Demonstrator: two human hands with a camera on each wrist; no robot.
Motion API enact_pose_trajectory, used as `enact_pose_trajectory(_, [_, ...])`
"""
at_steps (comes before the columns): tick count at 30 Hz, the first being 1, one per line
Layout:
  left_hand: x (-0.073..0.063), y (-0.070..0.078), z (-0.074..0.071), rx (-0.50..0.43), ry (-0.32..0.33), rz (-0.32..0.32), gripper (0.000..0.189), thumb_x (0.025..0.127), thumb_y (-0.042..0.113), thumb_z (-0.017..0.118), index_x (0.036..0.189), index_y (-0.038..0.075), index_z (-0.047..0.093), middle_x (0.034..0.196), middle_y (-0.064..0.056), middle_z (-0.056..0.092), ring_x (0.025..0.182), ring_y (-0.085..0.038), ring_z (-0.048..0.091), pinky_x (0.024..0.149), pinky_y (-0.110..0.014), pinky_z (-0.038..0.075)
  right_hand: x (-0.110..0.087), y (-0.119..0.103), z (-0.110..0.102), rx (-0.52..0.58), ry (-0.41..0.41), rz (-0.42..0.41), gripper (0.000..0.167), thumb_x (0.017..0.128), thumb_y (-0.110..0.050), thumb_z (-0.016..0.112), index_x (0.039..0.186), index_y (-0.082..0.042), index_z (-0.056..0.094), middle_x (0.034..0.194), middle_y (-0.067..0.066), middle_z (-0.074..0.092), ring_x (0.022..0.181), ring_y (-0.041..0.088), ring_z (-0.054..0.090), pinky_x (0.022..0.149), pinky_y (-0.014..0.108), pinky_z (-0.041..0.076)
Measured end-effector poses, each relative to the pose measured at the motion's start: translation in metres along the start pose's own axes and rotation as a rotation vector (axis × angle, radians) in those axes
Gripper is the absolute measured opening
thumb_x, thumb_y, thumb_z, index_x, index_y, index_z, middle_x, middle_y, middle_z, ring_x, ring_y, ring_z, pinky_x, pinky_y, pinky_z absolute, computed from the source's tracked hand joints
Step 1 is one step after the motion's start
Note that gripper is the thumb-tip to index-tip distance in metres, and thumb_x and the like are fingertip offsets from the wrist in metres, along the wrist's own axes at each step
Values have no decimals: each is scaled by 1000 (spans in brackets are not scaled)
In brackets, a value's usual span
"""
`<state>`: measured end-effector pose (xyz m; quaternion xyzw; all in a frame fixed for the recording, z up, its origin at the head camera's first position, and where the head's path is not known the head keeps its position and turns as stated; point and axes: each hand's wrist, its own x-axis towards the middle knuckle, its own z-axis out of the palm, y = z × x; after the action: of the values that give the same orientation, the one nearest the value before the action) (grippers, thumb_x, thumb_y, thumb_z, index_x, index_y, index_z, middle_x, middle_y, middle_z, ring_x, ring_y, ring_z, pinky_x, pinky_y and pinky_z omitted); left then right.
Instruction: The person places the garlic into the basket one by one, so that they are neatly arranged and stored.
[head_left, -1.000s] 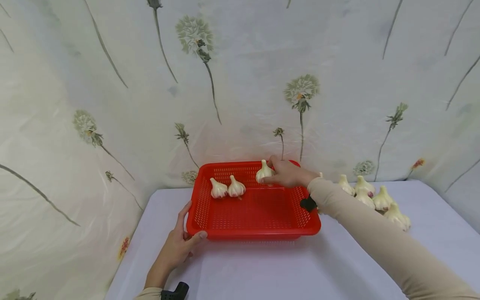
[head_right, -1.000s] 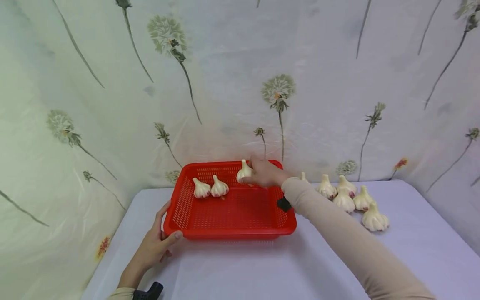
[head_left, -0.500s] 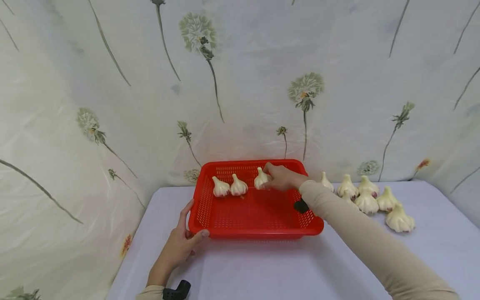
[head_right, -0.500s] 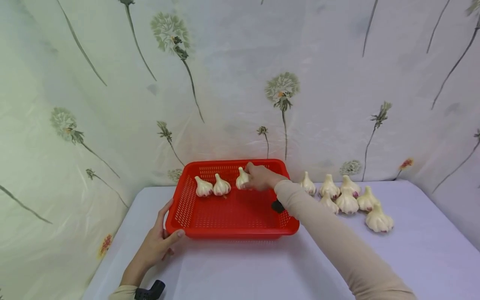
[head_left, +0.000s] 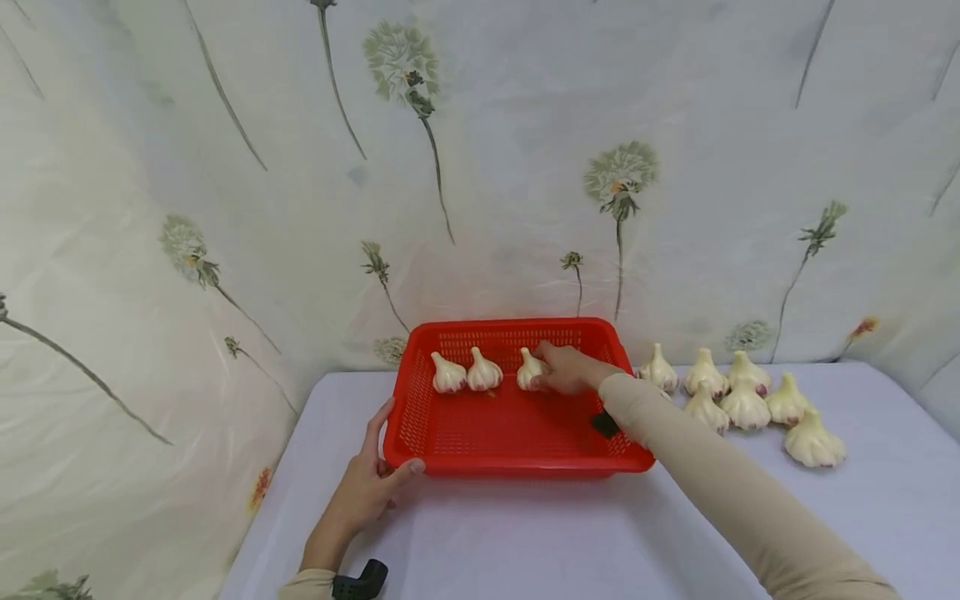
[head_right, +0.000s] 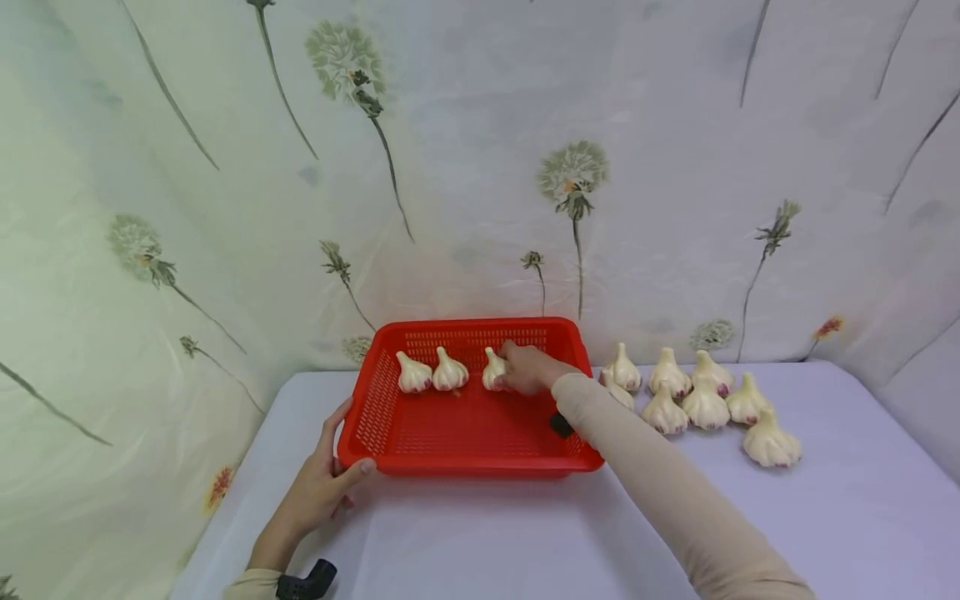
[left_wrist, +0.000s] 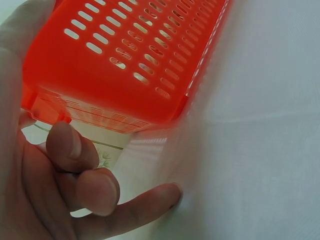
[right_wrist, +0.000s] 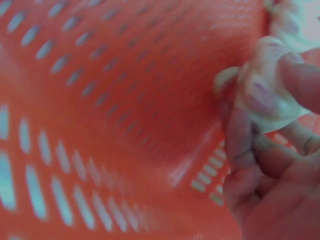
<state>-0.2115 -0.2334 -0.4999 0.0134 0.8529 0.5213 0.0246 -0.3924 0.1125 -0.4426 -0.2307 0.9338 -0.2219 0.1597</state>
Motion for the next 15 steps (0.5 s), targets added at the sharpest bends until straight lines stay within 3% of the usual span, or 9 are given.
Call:
enact_pose_trajectory(9, [1, 0, 1, 2, 2, 3, 95, 93, 38, 80, 164, 50, 19, 74, -11, 68, 55, -24, 59, 52, -32, 53, -1, 5, 2, -2, -9, -41, 44, 105, -29, 67, 135, -1, 51, 99, 10, 61, 90, 24, 59, 83, 37, 50])
enact_pose_trajectory(15, [0, 0, 1, 2, 0, 7, 94, 93, 38, 80, 165, 49, 19, 73, -11, 68, 54, -24, 58, 51, -32, 52, 0, 6, 2, -5, -3, -47, 46, 105, -29, 65, 138, -1, 52, 99, 9, 62, 90, 23, 59, 82, 35, 49])
